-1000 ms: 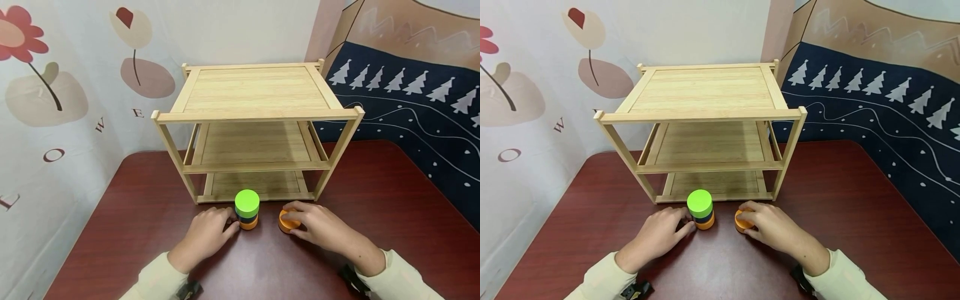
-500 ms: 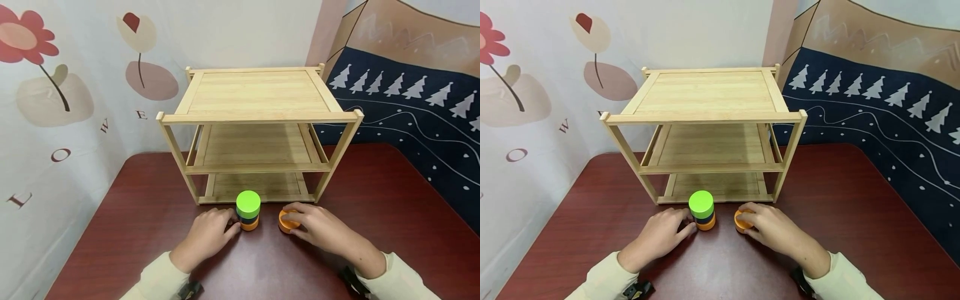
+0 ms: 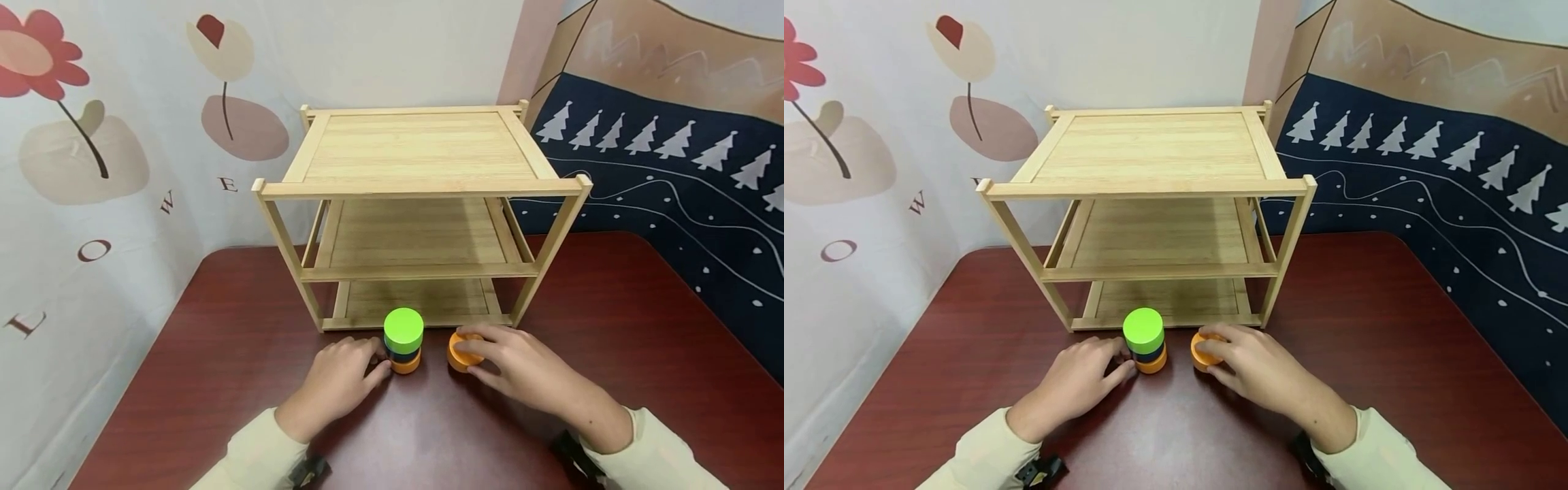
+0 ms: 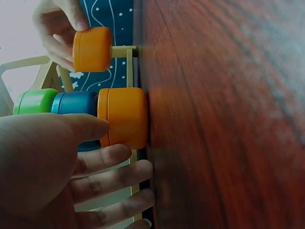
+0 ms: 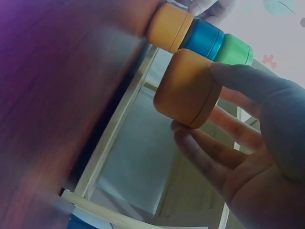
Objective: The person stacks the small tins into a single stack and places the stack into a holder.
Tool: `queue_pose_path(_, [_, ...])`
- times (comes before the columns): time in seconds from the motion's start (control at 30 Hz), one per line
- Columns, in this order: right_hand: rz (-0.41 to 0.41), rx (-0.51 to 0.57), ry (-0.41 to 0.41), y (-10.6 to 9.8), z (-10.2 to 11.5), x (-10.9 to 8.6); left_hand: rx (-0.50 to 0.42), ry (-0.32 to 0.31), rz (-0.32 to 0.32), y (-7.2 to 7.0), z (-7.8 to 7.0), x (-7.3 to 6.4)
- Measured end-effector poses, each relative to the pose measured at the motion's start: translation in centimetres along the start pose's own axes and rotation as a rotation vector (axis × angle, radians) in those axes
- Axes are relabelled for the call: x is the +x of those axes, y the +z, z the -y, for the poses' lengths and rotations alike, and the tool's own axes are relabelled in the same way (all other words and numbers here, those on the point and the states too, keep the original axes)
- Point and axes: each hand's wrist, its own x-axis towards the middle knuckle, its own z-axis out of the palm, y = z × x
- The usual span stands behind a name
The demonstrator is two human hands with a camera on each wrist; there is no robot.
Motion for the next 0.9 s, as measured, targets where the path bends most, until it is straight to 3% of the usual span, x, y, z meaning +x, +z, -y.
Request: queue_pose_path(0.9, [-0.11, -0.046, -0.041, -1.8, 0.7, 1.2, -0.002, 0.0, 0.012, -0.1, 0.0, 0.0])
